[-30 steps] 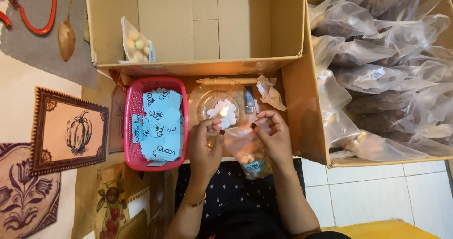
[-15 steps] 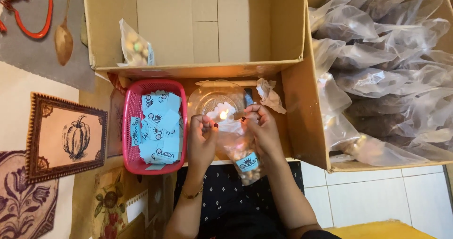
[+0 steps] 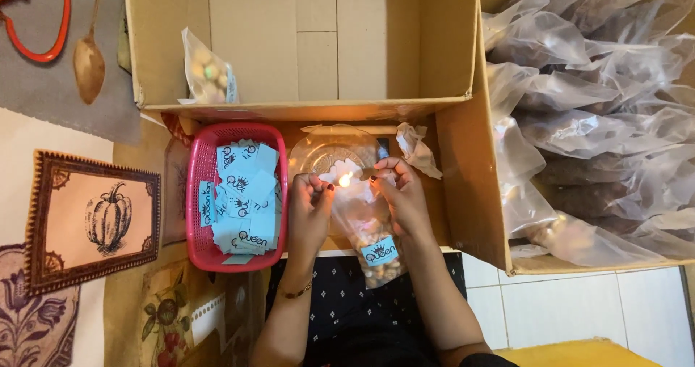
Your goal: Sealing small plastic snack bags manually using a candle flame to melt the plastic edges together.
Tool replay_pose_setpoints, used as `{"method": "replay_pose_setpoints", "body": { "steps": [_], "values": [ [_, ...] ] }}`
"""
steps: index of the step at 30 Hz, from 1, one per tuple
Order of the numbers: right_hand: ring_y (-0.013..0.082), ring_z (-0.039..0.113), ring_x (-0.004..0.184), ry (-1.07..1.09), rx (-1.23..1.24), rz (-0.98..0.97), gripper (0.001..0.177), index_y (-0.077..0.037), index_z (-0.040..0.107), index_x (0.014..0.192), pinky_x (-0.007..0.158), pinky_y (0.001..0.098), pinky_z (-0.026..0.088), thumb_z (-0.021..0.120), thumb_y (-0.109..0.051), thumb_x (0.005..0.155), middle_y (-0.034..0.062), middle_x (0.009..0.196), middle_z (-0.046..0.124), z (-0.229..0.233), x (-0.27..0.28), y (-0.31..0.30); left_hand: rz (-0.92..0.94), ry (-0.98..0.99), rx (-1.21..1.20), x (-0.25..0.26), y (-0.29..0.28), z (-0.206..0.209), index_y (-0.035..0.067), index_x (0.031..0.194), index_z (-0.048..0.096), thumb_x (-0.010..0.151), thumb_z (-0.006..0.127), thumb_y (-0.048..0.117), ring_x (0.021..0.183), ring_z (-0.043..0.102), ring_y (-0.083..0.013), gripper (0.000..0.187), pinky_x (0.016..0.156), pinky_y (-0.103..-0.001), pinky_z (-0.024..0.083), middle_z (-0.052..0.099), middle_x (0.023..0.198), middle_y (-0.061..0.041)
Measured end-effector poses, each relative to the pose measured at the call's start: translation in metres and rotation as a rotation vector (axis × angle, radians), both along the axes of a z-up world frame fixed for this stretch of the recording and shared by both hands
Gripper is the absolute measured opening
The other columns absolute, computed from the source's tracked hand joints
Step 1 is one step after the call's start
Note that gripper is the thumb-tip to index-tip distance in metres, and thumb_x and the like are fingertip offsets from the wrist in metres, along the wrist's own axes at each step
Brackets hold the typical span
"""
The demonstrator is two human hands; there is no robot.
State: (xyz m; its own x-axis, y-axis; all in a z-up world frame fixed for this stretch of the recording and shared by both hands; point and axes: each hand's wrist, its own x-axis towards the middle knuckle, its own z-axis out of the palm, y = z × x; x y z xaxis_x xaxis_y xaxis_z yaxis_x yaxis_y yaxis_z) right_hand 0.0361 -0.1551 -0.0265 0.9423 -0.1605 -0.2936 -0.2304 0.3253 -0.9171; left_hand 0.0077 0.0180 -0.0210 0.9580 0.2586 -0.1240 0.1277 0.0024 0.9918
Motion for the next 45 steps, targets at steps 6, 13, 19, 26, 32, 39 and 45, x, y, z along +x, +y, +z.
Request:
{"method": "replay_pose_setpoints", "body": {
  "steps": [6,13,19,26,32,39,45],
  "values": [
    [0.0102,0.062,0.061,0.009,-0.012,-0.006,0.025,0.002,0.065,0.105,0.054,0.0211,0.054,0.068,0.007,0.081,0.0074,0.079,0.06,0.014,0.002,0.002,0.008,0.033,-0.024,0.002,-0.002,0.002,0.008,0.099,0.049,0.094,0.066,0.004,0.076,0.06,-0.0137,0.018,0.078,-0.029,0.054,0.062,0.079,-0.006],
    [0.0095,0.063,0.061,0.016,0.01,-0.01,0.023,0.001,0.066,0.105,0.054,0.0222,0.056,0.069,0.006,0.082,0.0076,0.08,0.062,-0.002,0.003,0.0,0.027,0.055,-0.026,0.004,-0.004,0.012,0.009,0.098,0.049,0.094,0.065,0.004,0.078,0.062,-0.0135,0.017,0.078,-0.028,0.054,0.063,0.08,-0.006],
    [0.0077,0.06,0.06,-0.002,-0.009,-0.001,0.023,0.001,0.065,0.103,0.053,0.02,0.053,0.071,0.006,0.081,0.0048,0.079,0.06,-0.008,0.004,0.0,-0.006,0.038,-0.017,0.004,-0.002,0.005,0.009,0.098,0.048,0.094,0.063,0.002,0.077,0.058,-0.0145,0.017,0.08,-0.028,0.053,0.06,0.079,-0.006],
    [0.0108,0.059,0.059,-0.026,0.008,0.038,0.029,0.003,0.066,0.107,0.051,0.0214,0.053,0.072,0.004,0.079,0.0095,0.079,0.061,0.04,-0.016,0.009,-0.081,0.043,-0.02,-0.021,0.007,0.038,0.008,0.101,0.054,0.096,0.061,0.004,0.082,0.06,-0.0134,0.01,0.084,-0.032,0.054,0.062,0.082,-0.005],
    [0.0069,0.055,0.067,-0.146,-0.107,0.094,0.032,-0.001,0.068,0.109,0.062,0.0184,0.046,0.074,0.005,0.079,0.0071,0.077,0.062,0.048,-0.032,0.001,-0.123,-0.011,0.246,-0.037,0.005,0.088,0.008,0.102,0.063,0.088,0.065,0.007,0.089,0.06,-0.0205,0.014,0.086,-0.038,0.051,0.058,0.088,-0.005],
    [0.014,0.061,0.077,-0.236,-0.157,0.154,0.032,0.001,0.068,0.111,0.076,0.0273,0.048,0.074,0.007,0.08,0.0137,0.078,0.072,0.063,-0.06,-0.004,-0.186,-0.248,0.631,-0.046,-0.002,0.084,0.014,0.088,0.072,0.08,0.074,0.005,0.097,0.063,-0.0236,0.013,0.089,-0.038,0.05,0.061,0.088,-0.001],
    [0.0123,0.067,0.072,-0.285,-0.156,0.196,0.02,-0.006,0.062,0.109,0.07,0.0259,0.061,0.069,0.0,0.091,0.0034,0.086,0.066,0.073,-0.074,-0.024,-0.232,-0.287,0.628,-0.063,0.004,0.102,0.009,0.089,0.066,0.09,0.062,0.007,0.093,0.058,-0.0235,0.005,0.087,-0.037,0.047,0.063,0.091,-0.003]
  ]
}}
